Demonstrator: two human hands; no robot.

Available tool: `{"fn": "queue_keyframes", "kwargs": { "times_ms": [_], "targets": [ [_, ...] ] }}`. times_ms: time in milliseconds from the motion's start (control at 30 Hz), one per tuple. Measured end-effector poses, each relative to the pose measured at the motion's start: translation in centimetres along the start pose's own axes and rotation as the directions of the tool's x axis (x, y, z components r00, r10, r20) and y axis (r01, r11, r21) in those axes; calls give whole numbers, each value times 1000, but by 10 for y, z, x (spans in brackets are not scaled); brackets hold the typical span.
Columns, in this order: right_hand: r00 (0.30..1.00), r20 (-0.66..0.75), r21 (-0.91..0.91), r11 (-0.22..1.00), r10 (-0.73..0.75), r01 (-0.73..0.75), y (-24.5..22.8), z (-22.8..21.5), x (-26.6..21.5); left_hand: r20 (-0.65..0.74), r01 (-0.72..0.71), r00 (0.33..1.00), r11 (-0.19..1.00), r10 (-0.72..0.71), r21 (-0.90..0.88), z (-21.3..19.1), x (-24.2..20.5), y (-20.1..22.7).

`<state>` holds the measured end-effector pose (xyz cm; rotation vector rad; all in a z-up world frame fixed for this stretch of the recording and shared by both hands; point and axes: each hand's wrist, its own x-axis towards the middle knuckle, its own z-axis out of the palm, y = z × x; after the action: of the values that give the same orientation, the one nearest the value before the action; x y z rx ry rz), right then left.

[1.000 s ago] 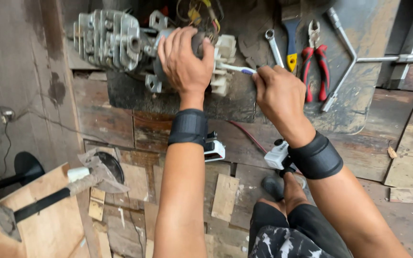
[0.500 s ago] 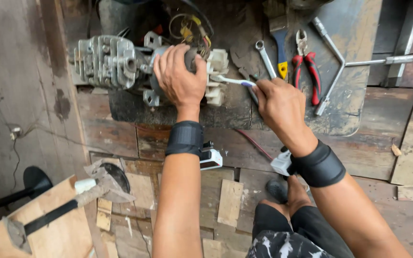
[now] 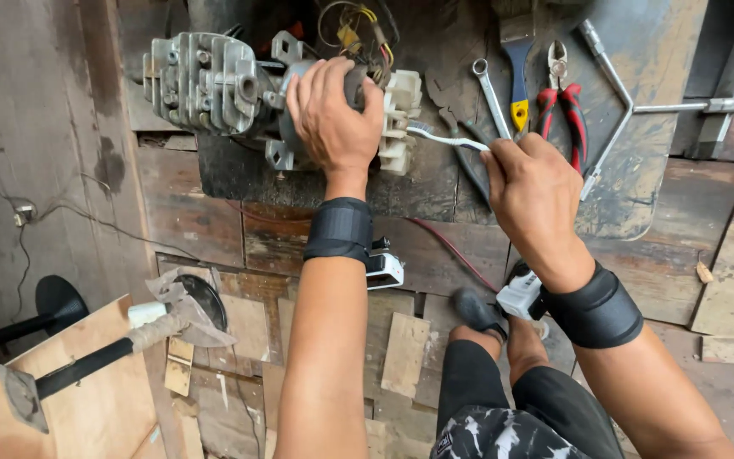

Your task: Cleaning and assembling an air compressor motor component using a toothbrush and various tools.

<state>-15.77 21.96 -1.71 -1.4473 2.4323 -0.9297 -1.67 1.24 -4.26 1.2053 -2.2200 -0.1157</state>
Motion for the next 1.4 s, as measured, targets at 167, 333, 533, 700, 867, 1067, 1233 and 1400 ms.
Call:
{"fn": "queue_keyframes", "kwargs": {
  "times_ms": [167,333,533,700,867,1067,1233,1400],
  "targets": [
    [993,-55,-35,994,-101,99,-13,6,20,-8,-10,1000,1000,10,13,0,2,1],
    [980,-59,-70,980,-189,185,-5,-3,31,-8,-19,1000,1000,19,-15,2,-4,-3],
    [984,20,-27,984,-174,175,5,2,43,11,-12,1000,1000,12,8,-1,-1,2],
    [994,39,42,994,-101,100,15,-8,44,9,-8,1000,1000,8,-9,-2,5,6],
    [992,33,12,992,-124,123,15,-11,48,15,-12,1000,1000,11,20,-3,5,4],
    [990,85,128,986,-117,105,16,-15,45,31,-12,999,1000,13,-8,-2,4,1],
    [999,-24,188,982,-30,34,14,-8,45,11,-9,1000,1000,9,-15,3,9,0],
    [996,31,214,974,-78,69,13,3,39,6,-2,1000,1000,3,-18,1,-1,-2]
  ]
}}
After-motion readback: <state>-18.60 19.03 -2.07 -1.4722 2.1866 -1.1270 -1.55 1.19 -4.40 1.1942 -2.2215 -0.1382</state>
